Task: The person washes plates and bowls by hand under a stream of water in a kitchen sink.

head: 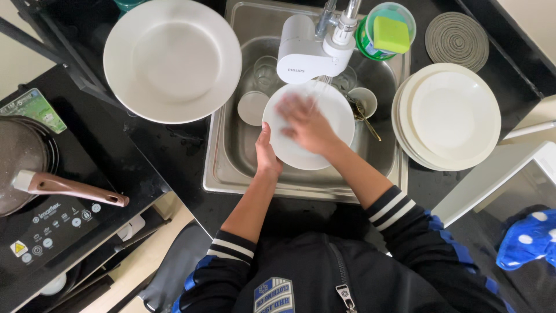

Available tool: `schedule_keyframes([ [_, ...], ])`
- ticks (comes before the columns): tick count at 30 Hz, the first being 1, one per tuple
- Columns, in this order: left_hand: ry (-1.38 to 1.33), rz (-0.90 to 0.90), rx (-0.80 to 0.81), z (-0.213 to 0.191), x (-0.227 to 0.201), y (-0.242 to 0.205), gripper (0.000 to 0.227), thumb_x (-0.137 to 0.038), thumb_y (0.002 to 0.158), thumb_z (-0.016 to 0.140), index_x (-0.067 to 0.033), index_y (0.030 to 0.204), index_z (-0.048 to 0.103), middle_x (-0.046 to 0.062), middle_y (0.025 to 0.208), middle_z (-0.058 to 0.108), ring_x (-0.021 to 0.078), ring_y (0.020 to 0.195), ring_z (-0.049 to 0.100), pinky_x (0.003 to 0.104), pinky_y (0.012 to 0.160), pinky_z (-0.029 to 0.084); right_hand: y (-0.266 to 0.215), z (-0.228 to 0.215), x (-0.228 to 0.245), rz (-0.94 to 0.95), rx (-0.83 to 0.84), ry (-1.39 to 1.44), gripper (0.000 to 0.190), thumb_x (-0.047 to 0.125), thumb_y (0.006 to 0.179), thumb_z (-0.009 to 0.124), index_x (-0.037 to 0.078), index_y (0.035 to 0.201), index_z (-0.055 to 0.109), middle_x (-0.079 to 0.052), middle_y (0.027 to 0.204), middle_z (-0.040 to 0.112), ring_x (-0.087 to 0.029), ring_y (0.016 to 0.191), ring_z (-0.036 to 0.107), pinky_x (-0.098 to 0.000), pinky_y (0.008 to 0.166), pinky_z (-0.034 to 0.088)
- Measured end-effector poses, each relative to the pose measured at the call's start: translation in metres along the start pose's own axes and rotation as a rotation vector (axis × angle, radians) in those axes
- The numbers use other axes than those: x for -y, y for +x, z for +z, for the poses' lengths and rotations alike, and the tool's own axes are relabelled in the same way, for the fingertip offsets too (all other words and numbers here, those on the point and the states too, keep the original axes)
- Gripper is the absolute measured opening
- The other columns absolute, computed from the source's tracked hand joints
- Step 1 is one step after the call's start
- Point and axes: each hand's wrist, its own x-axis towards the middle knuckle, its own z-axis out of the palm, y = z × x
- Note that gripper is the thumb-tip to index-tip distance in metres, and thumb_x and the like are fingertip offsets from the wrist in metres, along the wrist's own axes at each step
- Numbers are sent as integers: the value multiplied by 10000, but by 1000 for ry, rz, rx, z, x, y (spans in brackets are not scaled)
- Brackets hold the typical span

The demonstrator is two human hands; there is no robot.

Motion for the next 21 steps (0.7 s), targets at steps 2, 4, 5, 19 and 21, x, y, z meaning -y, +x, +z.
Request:
schedule_keyframes([
  [2,0,9,-3,-1,-3,-2,495,-460,1014,595,-28,1251,644,209,1072,736,347,937,744,477,845,604,-3,-3,-1,164,43,-6,690,540,1013,566,162,1572,424,-222,1627,314,-462,1492,277,-691,1127,277],
  [4,7,15,3,-1,-5,-1,476,-452,1010,605,-33,1231,649,209,1072,739,342,938,748,457,845,607,-8,-3,6,337,81,-17,696,559,1060,496,144,1602,362,-290,1648,207,-519,1500,193,-710,1161,214],
  [5,-15,30,-11,-1,-4,-1,465,-443,1009,608,-34,1227,654,199,1057,745,330,912,750,451,818,617,-12,-1,13,195,128,33,709,571,1020,522,199,1604,366,-199,1635,306,-434,1511,253,-675,1176,207],
  [19,-9,-9,-6,-9,1,7,552,-503,976,650,-43,1279,634,231,1139,721,379,988,734,490,860,592,-18,-6,4,307,53,-38,655,506,1061,526,113,1576,429,-255,1597,378,-478,1481,297,-667,1160,259],
  [21,-32,-6,-11,-4,1,7,523,-515,981,631,-74,1263,626,192,1118,735,350,953,740,495,833,603,-20,-4,16,91,96,55,723,566,951,612,264,1581,423,-146,1610,401,-394,1498,334,-683,1114,333],
])
